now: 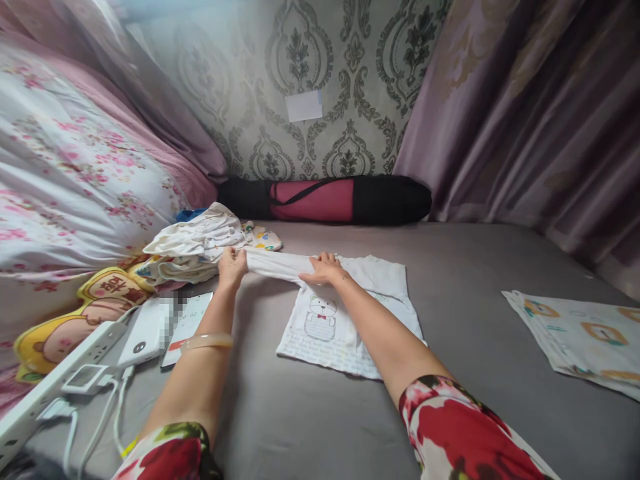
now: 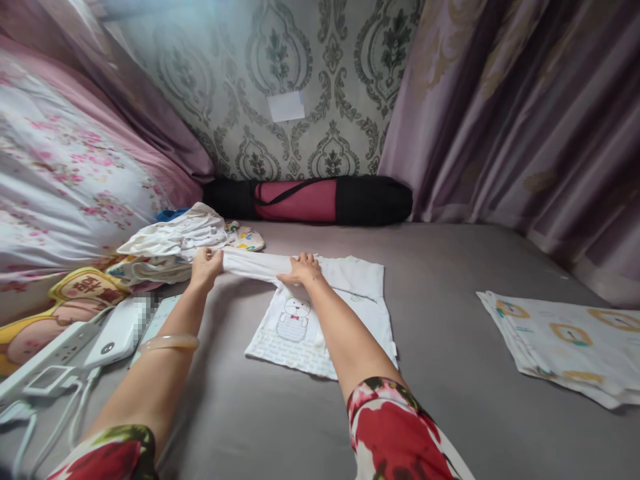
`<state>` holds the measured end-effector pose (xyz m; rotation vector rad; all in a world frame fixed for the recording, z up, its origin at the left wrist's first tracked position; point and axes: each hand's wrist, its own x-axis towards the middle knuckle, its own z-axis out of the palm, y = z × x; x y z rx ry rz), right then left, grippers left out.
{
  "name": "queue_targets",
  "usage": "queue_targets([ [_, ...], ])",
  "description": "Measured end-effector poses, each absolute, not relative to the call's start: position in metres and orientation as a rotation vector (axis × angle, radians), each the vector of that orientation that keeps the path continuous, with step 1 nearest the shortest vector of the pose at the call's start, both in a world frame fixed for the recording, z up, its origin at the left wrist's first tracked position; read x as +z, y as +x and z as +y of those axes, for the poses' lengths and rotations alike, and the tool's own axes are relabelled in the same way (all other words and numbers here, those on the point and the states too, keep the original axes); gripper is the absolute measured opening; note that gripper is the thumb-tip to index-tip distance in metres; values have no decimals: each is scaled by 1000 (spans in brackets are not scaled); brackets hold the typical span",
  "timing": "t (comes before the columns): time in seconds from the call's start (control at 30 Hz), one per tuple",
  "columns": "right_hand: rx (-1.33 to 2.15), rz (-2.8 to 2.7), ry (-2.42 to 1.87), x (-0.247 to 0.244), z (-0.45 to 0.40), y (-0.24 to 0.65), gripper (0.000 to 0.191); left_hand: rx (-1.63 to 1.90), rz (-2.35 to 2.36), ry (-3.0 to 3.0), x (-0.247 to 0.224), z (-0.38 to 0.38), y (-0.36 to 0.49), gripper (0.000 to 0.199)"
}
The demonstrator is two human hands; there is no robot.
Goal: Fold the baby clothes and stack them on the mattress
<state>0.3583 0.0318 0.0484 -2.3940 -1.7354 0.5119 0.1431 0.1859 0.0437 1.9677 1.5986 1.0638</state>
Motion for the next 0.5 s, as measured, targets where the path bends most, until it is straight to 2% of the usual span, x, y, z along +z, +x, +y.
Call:
queue_targets([
  [0.23,522,-1748,-2564,56,49,350,100,1177,1385,2084,91,152,168,35],
  [0.5,589,-1700,-2569,66,52,349,101,1170,1255,2112,105,141,193,26],
])
